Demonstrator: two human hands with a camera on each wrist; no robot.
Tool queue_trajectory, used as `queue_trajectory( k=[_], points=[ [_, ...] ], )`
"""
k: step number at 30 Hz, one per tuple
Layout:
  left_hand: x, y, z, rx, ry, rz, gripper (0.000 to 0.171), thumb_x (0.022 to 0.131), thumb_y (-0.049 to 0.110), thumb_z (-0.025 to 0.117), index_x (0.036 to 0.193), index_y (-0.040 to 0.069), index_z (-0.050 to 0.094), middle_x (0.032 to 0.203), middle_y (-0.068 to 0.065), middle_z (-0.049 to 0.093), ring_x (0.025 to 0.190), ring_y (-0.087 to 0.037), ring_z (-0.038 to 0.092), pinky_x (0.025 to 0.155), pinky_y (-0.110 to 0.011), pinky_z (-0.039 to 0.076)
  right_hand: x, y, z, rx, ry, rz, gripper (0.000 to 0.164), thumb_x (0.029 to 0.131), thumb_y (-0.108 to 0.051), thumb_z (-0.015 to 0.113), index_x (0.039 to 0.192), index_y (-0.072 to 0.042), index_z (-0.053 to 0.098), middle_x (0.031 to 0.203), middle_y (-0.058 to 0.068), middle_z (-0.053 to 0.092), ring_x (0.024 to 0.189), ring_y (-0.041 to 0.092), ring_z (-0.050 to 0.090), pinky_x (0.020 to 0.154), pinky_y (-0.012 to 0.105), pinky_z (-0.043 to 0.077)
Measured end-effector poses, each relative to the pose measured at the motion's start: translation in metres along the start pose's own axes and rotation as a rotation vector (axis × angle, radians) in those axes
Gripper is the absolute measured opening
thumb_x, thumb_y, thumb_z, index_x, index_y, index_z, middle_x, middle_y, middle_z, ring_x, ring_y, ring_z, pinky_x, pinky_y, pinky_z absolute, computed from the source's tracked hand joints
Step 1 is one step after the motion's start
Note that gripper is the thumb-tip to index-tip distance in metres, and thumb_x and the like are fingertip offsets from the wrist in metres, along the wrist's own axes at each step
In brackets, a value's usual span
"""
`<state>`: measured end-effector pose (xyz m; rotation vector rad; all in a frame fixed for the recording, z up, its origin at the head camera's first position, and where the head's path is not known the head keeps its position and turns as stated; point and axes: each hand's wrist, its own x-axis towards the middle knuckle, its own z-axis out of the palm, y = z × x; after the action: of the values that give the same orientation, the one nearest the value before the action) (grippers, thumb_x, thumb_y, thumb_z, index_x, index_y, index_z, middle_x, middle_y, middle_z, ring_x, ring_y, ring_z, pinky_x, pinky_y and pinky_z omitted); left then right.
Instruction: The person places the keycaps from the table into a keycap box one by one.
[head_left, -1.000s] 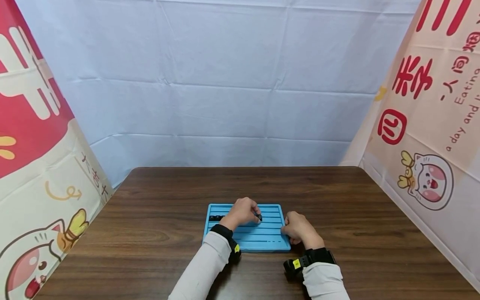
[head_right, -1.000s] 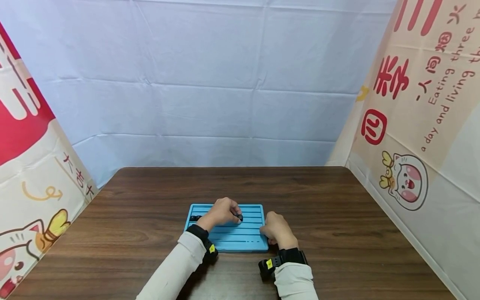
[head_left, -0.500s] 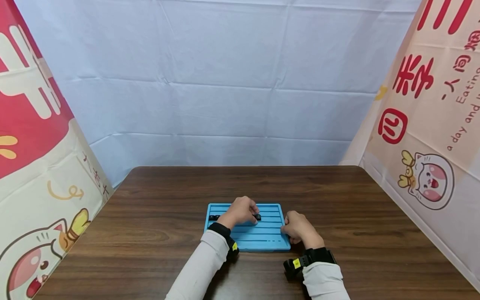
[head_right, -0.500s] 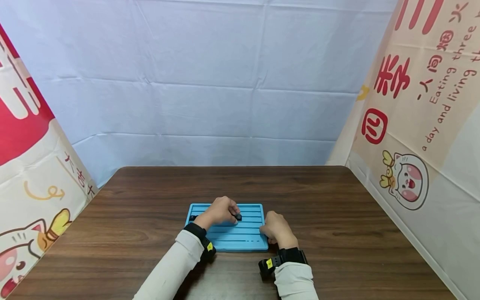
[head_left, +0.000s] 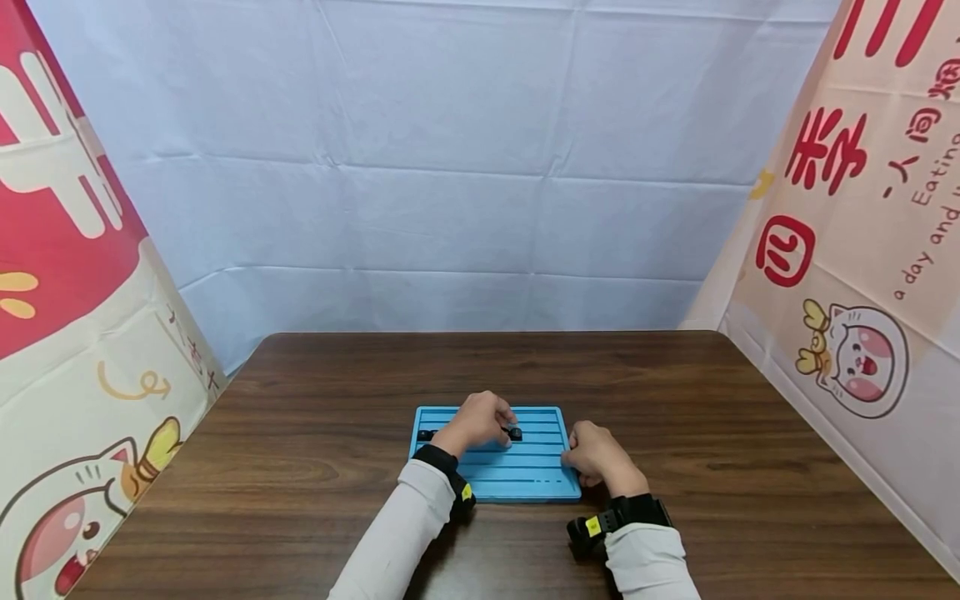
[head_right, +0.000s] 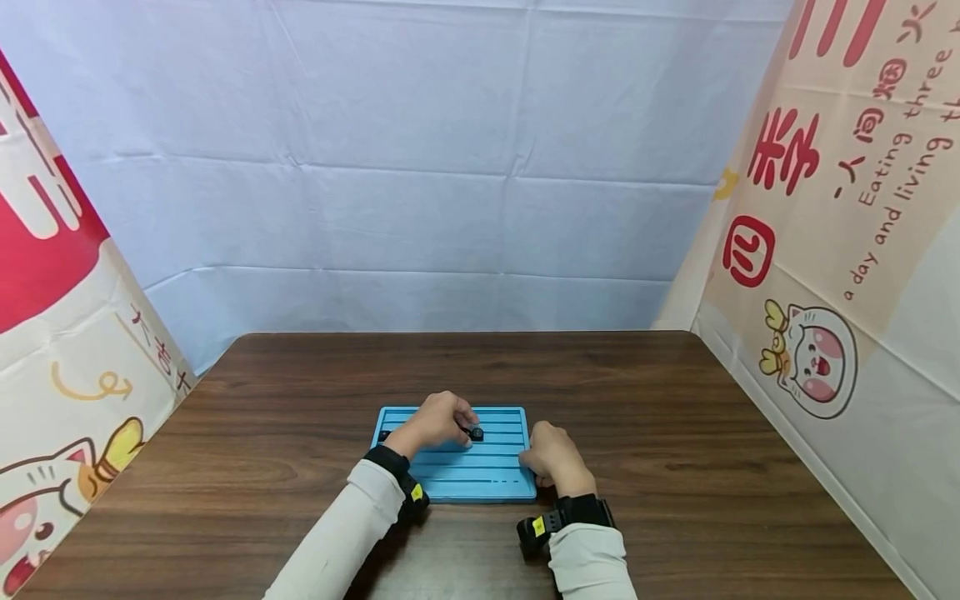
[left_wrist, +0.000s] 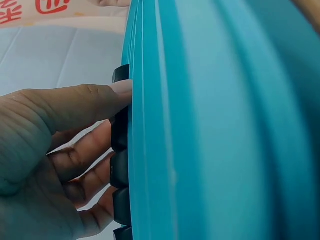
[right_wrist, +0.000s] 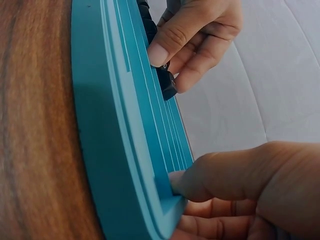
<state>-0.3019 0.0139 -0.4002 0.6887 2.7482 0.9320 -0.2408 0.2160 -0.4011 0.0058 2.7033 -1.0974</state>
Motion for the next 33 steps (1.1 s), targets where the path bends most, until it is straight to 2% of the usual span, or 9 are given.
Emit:
queue_trajectory(
  k=[9, 16, 26, 33],
  points=[
    [0.0004, -0.0029, 0.0007, -0.037, 0.009, 0.014, 0.019, 0.072, 0.005, 0.079, 0.088, 0.013, 0.073, 0.076, 0.007, 0.061, 0.077, -0.010, 0.056, 0.068, -0.027, 0.048, 0.0004, 0.0005, 0.0006, -0.008, -0.002, 0.007, 0.018, 0.085, 0.001, 0.060, 0.077, -0.001, 0.045, 0.065, 0.013, 0.048, 0.047, 0.021, 0.052, 0.043, 0.030, 0.046],
    [0.0001, -0.0036, 0.0004, -0.004, 0.015, 0.018, 0.016, 0.070, 0.005, 0.081, 0.081, 0.013, 0.072, 0.073, 0.008, 0.060, 0.073, -0.008, 0.054, 0.066, -0.026, 0.046, 0.0013, 0.0001, 0.0007, -0.015, -0.006, 0.015, 0.017, 0.085, 0.001, 0.060, 0.077, -0.001, 0.045, 0.066, 0.014, 0.048, 0.048, 0.021, 0.052, 0.043, 0.031, 0.046],
    [-0.0021, -0.0043, 0.0011, 0.050, 0.017, 0.001, 0.017, 0.069, 0.006, 0.082, 0.082, 0.012, 0.073, 0.073, 0.008, 0.058, 0.071, -0.009, 0.052, 0.064, -0.026, 0.045, 0.0017, 0.0004, 0.0022, -0.021, 0.000, 0.009, 0.018, 0.085, 0.000, 0.060, 0.077, -0.001, 0.045, 0.064, 0.013, 0.048, 0.047, 0.021, 0.052, 0.044, 0.031, 0.046],
    [0.0000, -0.0054, 0.0013, 0.034, 0.017, 0.026, 0.015, 0.071, 0.011, 0.081, 0.084, 0.012, 0.074, 0.074, 0.008, 0.060, 0.072, -0.009, 0.053, 0.065, -0.027, 0.045, 0.0026, 0.0004, 0.0016, -0.020, 0.005, 0.014, 0.017, 0.084, 0.001, 0.060, 0.077, -0.001, 0.045, 0.064, 0.013, 0.048, 0.046, 0.021, 0.052, 0.044, 0.031, 0.047]
  ],
)
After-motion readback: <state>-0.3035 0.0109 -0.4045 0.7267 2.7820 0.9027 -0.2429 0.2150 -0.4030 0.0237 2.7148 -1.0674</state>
